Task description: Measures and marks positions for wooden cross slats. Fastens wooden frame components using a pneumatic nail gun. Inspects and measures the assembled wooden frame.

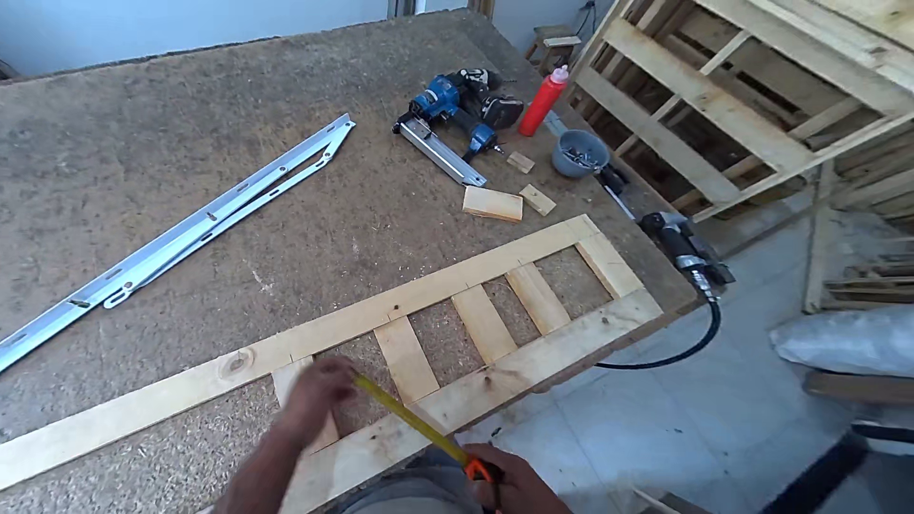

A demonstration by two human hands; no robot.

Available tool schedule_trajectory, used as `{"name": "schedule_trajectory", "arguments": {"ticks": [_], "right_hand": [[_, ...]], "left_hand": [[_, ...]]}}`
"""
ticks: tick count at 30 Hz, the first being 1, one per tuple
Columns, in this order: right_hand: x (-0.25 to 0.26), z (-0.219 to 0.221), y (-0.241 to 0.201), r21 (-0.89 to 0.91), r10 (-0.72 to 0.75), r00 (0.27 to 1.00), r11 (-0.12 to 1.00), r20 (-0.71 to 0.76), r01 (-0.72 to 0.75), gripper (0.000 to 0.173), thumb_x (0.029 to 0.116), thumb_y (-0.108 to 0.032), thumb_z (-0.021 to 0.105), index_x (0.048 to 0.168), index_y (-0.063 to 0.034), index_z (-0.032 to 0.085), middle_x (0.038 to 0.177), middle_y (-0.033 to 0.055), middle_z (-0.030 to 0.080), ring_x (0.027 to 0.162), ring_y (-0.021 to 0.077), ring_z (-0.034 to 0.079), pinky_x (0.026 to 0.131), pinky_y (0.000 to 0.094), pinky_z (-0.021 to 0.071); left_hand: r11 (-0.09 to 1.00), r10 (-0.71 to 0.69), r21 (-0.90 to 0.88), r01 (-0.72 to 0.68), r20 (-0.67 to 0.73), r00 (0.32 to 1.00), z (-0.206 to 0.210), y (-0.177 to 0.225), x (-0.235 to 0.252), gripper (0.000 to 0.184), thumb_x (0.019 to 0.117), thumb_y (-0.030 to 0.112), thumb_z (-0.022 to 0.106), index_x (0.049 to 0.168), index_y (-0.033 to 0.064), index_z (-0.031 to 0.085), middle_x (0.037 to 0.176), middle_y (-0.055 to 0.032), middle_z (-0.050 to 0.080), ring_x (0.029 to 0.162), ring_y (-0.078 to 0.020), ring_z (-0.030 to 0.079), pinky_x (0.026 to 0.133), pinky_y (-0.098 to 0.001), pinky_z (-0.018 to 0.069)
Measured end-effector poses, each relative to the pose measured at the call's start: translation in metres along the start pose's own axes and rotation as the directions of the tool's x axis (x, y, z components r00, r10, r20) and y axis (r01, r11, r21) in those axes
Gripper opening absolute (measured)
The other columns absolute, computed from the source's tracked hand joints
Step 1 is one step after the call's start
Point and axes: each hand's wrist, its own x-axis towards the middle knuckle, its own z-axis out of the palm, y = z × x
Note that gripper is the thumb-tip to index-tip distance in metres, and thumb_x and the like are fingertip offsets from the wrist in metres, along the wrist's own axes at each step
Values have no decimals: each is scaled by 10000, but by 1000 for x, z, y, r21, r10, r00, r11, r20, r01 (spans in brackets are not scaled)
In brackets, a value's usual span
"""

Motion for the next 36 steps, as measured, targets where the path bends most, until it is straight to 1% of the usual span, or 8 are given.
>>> {"name": "schedule_trajectory", "arguments": {"ticks": [2, 4, 7, 10, 13, 17, 21, 36], "right_hand": [[-15, 7, 25, 66, 110, 992, 992, -56, -106, 445, 909, -225, 732, 1316, -58, 656, 1071, 122, 717, 930, 211, 691, 869, 439, 567], [-22, 18, 34, 195, 231, 966, 959, -113, -206, 406, 936, -168, 687, 1314, -29, 632, 1016, 125, 708, 844, 203, 686, 777, 404, 583], [-10, 35, 21, 411, 368, 901, 876, -232, -252, 382, 986, -202, 645, 1342, -72, 607, 956, 150, 712, 742, 265, 697, 648, 440, 600], [21, 42, -1, 446, 377, 880, 867, -290, -224, 371, 976, -314, 629, 1296, -125, 634, 925, 128, 700, 691, 268, 687, 572, 441, 589], [37, 41, -20, 412, 390, 871, 876, -298, -251, 346, 988, -337, 612, 1263, -129, 647, 939, 103, 677, 696, 235, 675, 570, 416, 584], [27, 44, -5, 394, 432, 856, 866, -283, -307, 369, 991, -310, 626, 1308, -122, 621, 968, 96, 673, 723, 211, 670, 587, 394, 580], [21, 49, 15, 335, 411, 855, 891, -316, -305, 427, 966, -296, 658, 1348, -110, 613, 1028, 99, 677, 765, 196, 668, 612, 383, 576], [23, 53, 16, 322, 373, 870, 908, -322, -270, 362, 951, -298, 655, 1271, -129, 659, 996, 72, 676, 774, 177, 661, 619, 377, 566]], "left_hand": [[997, 4, 71, 9, -174, 985, -36, 6, 11, 251, 987, 72, 616, 1221, -17, 630, 1118, -157, 683, 951, -252, 686, 858, -434, 584], [945, 72, 328, 4, -219, 973, -57, 5, 12, 403, 932, 175, 755, 1301, 58, 642, 1191, -154, 700, 1001, -281, 702, 897, -492, 574], [793, 115, 608, -50, -69, 991, -59, -14, -4, 536, 933, 294, 742, 1400, 81, 585, 1400, -152, 605, 1252, -308, 619, 1053, -531, 511], [636, 205, 750, -181, 62, 977, -45, -57, -24, 465, 964, 306, 659, 1350, 48, 634, 1512, -163, 516, 1435, -315, 455, 1191, -494, 377], [455, 436, 839, -299, 83, 896, -42, -120, -36, 500, 939, 403, 662, 1317, 77, 669, 1554, -176, 476, 1491, -382, 368, 1222, -534, 315], [272, 610, 884, -381, 147, 779, -58, -169, -40, 648, 957, 568, 572, 1357, 62, 641, 1543, -242, 468, 1468, -453, 385, 1193, -588, 341], [241, 614, 909, -341, 130, 779, -54, -171, -40, 661, 965, 593, 523, 1344, 67, 651, 1543, -233, 469, 1476, -458, 366, 1200, -588, 325], [198, 629, 927, -318, 129, 766, -52, -171, -36, 671, 969, 618, 484, 1310, 69, 664, 1533, -240, 475, 1470, -461, 372, 1182, -601, 336]]}}
